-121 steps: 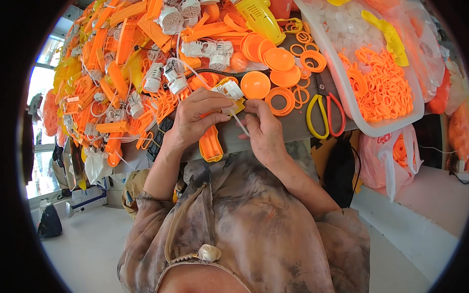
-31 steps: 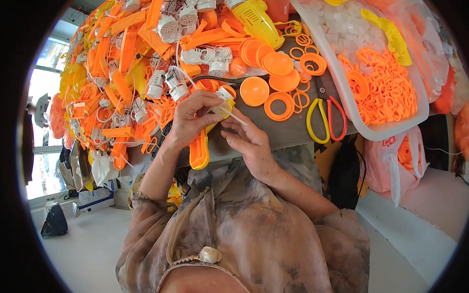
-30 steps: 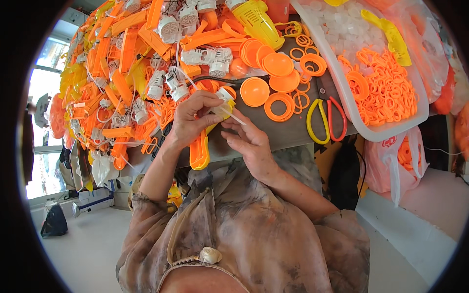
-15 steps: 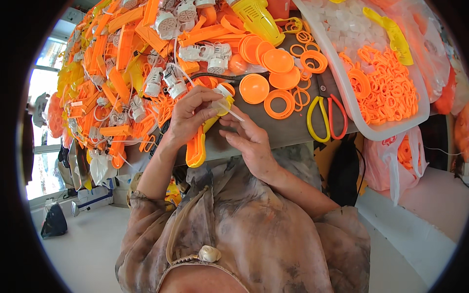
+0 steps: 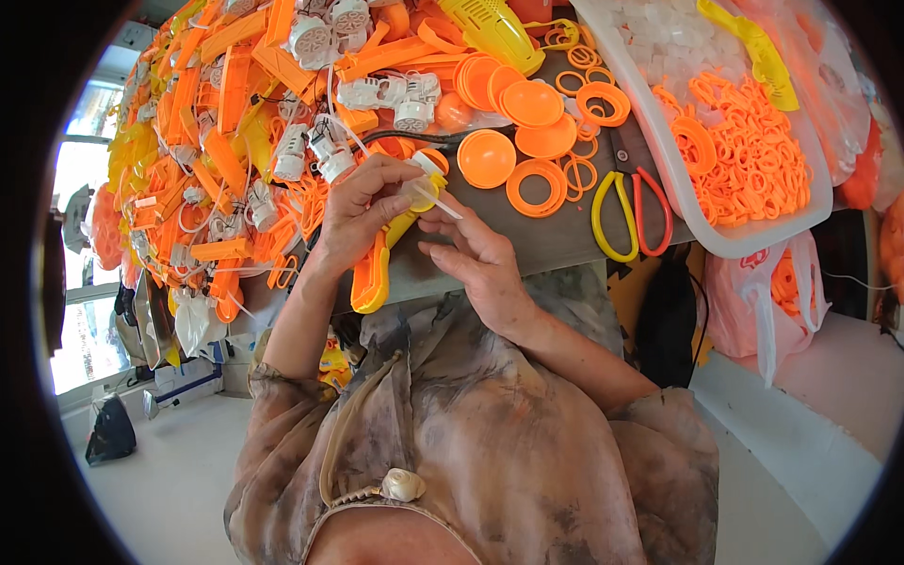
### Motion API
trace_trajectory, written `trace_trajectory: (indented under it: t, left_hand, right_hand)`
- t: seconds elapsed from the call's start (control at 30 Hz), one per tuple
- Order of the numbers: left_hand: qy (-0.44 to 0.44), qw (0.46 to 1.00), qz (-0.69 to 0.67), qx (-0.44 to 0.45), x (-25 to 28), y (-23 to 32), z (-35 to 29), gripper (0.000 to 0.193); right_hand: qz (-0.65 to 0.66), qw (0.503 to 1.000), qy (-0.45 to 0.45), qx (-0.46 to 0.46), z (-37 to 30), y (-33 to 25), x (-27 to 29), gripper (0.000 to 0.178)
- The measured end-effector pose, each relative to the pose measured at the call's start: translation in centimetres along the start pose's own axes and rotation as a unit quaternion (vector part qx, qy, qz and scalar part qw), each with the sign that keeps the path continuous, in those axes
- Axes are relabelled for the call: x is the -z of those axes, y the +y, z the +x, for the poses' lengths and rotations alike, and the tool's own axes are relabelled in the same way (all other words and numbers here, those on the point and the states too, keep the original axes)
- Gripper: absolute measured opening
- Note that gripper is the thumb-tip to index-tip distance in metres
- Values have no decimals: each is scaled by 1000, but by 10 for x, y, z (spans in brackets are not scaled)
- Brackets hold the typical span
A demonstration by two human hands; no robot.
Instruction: Assembling various plastic components of toy bubble guns at a workbench.
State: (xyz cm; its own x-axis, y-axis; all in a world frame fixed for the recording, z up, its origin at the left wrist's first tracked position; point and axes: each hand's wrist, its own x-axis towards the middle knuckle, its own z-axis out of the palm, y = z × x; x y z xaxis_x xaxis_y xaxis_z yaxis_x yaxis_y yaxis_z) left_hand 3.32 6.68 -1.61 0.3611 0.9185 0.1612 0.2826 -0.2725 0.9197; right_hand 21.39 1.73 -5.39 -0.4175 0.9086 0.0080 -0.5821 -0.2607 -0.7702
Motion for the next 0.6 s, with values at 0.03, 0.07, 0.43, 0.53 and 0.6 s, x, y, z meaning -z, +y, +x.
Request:
trace_trajectory:
  t: [0.03, 0.07, 0.43, 0.53, 0.6]
  left_hand:
    - [-2, 1000, 0, 2, 0, 0, 0, 24]
    - [0, 1000, 1, -1, 0, 0, 0, 24]
    - [15, 988, -128, 82, 2, 0, 2, 27]
    - [21, 984, -147, 98, 3, 0, 1, 27]
    - [23, 983, -152, 102, 2, 1, 0, 27]
  right_hand:
    - [3, 1000, -2, -4, 0, 0, 0, 54]
    - [6, 1000, -4, -7, 1, -1, 0, 54]
    - [-2, 999, -35, -7, 6, 0, 5, 55]
    - [-3, 999, -38, -9, 5, -1, 5, 55]
    - [-3, 999, -37, -12, 4, -1, 5, 55]
